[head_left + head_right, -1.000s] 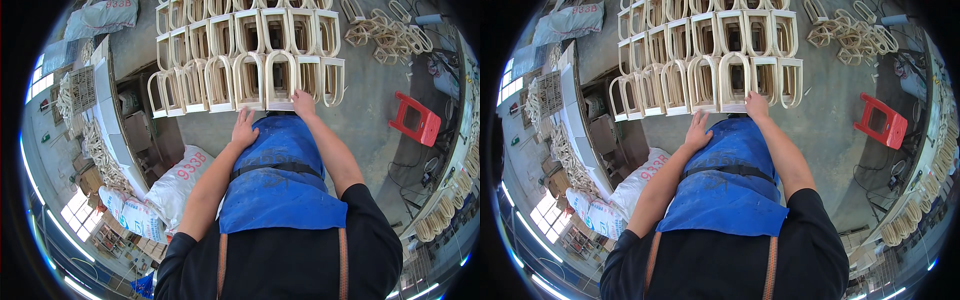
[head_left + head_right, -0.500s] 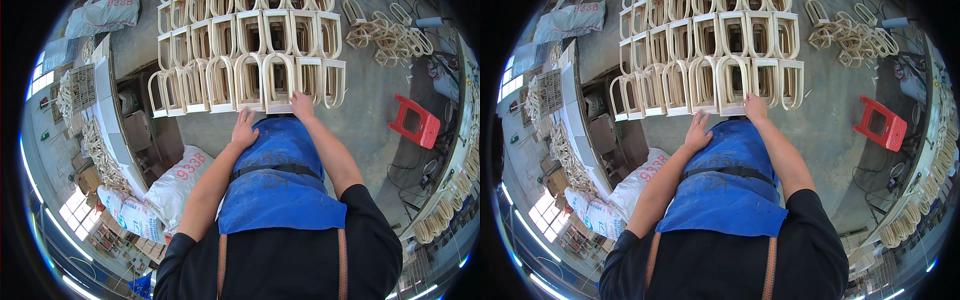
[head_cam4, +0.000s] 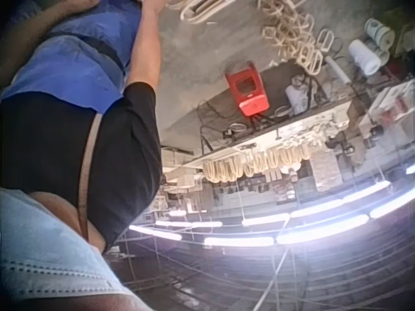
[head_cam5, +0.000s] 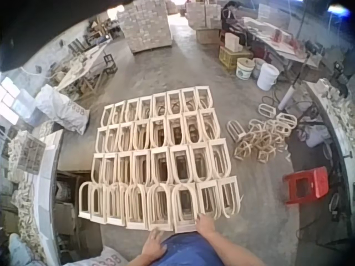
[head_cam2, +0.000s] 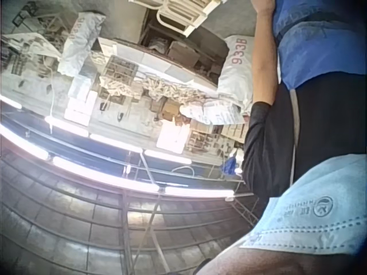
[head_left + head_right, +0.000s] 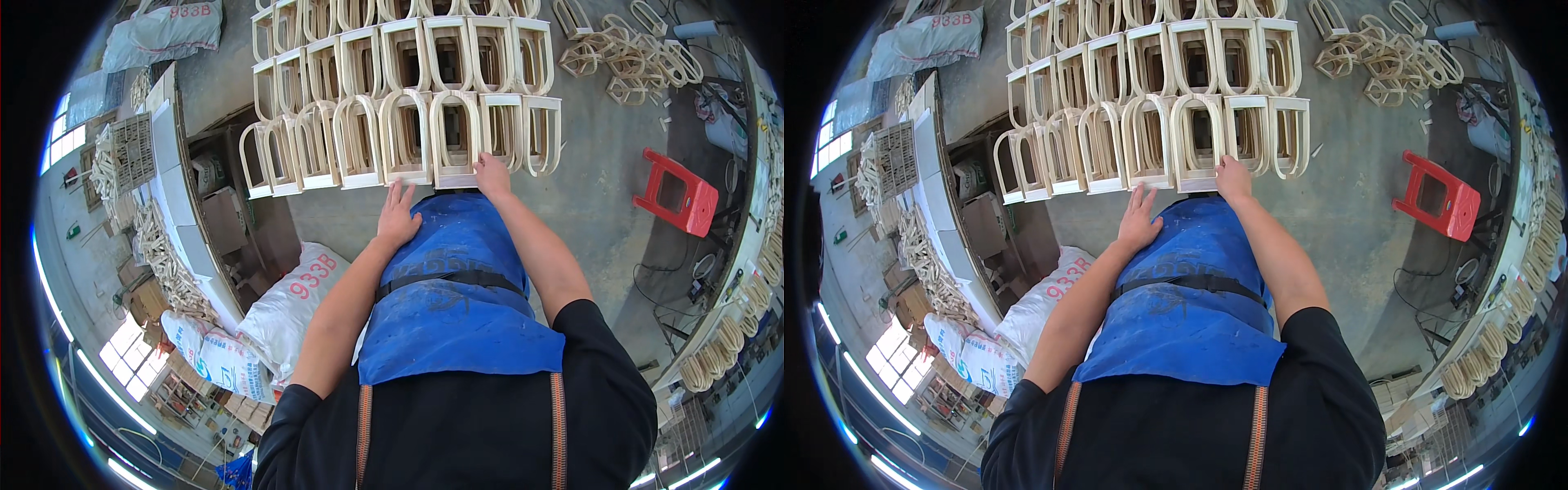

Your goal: Organizing and stacking small wooden arched frames on the floor of a workshop.

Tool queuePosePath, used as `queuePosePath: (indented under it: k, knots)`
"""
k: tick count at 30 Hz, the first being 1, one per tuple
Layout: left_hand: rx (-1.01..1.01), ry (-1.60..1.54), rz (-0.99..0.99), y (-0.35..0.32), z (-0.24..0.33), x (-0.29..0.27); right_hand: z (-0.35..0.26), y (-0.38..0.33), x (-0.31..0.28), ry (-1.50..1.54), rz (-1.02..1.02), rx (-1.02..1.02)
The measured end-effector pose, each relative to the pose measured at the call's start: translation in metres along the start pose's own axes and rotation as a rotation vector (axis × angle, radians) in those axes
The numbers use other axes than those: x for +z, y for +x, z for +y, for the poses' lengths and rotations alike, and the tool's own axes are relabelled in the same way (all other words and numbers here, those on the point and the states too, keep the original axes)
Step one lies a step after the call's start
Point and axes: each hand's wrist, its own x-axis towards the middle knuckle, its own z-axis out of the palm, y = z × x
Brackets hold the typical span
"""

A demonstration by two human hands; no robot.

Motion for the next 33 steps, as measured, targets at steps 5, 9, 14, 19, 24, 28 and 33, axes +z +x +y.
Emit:
queuePosePath:
  k: [5,9,14,19,24,28,33]
  knots:
    - [0.025,0.023,0.024,-0.002,0.002,-0.002,-0.006,0.000,-0.002,0.009,-0.009,0.060]
    - [0.051,0.041,0.029,-0.002,-0.001,-0.006,-0.009,-0.001,-0.001,0.020,-0.001,0.077]
    - [0.084,0.018,0.050,0.000,-0.002,-0.011,-0.007,0.002,0.007,-0.008,0.061,0.105]
    - [0.196,0.073,0.056,0.014,0.011,-0.014,0.009,0.005,0.008,0.002,0.078,0.063]
    - [0.257,0.202,0.072,0.038,0.026,-0.020,0.001,0.002,0.009,0.096,0.093,0.042]
    - [0.312,0.250,0.086,0.053,0.024,-0.014,0.000,-0.001,0.009,0.101,0.111,0.036]
    - [0.382,0.257,0.130,0.059,0.019,-0.007,-0.002,-0.001,0.009,0.074,0.121,0.048]
